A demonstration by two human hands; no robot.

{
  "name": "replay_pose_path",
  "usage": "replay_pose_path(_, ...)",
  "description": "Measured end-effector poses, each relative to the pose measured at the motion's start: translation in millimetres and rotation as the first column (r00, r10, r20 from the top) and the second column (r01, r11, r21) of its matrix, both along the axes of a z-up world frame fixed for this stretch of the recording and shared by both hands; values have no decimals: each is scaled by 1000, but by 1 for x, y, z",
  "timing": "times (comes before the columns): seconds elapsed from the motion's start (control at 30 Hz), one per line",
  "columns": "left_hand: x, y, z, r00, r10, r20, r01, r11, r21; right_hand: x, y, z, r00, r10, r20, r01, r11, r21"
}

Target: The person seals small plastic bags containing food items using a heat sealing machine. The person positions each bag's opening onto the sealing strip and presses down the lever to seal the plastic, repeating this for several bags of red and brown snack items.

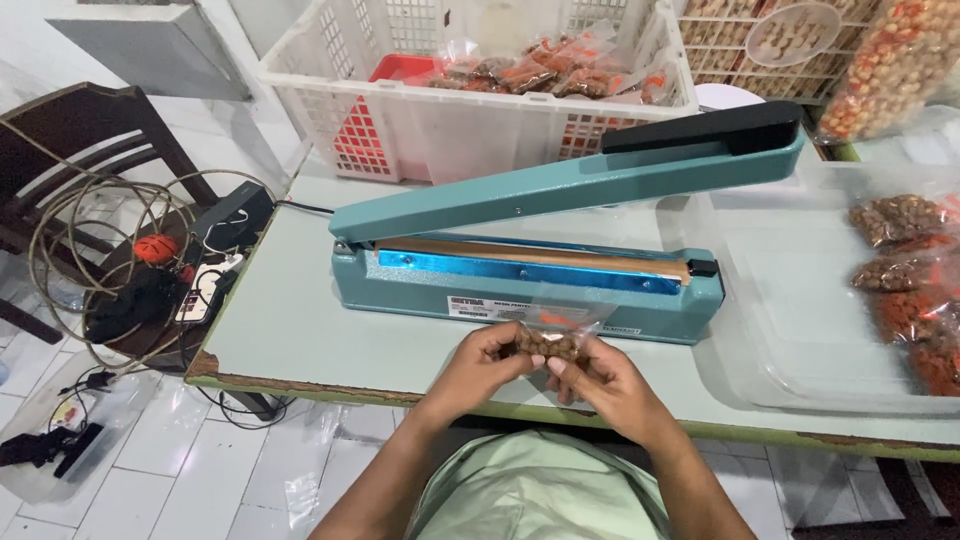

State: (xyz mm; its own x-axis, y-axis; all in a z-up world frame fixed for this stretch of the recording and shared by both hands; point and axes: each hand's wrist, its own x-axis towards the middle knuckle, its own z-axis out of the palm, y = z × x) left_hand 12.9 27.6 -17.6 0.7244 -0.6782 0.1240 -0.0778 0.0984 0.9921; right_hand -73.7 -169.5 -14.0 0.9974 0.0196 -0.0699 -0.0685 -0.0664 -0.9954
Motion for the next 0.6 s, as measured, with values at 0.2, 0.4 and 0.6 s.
replay_pose_path(0.2, 0, 1, -2, 1000, -4, 11, 3, 999, 48, 1, 1, 1, 999, 9, 51, -10, 1000, 8)
replay_pose_path(0.4, -2, -1, 0, 999, -36, -20, 37, 998, 46, 2, -3, -7, 1000, 2, 15, -3, 997, 74)
replay_pose_path(0.6, -2, 0, 4, 996, -78, -42, 78, 997, 10, 2, -4, -12, 999, -13, 34, 9, 994, 108)
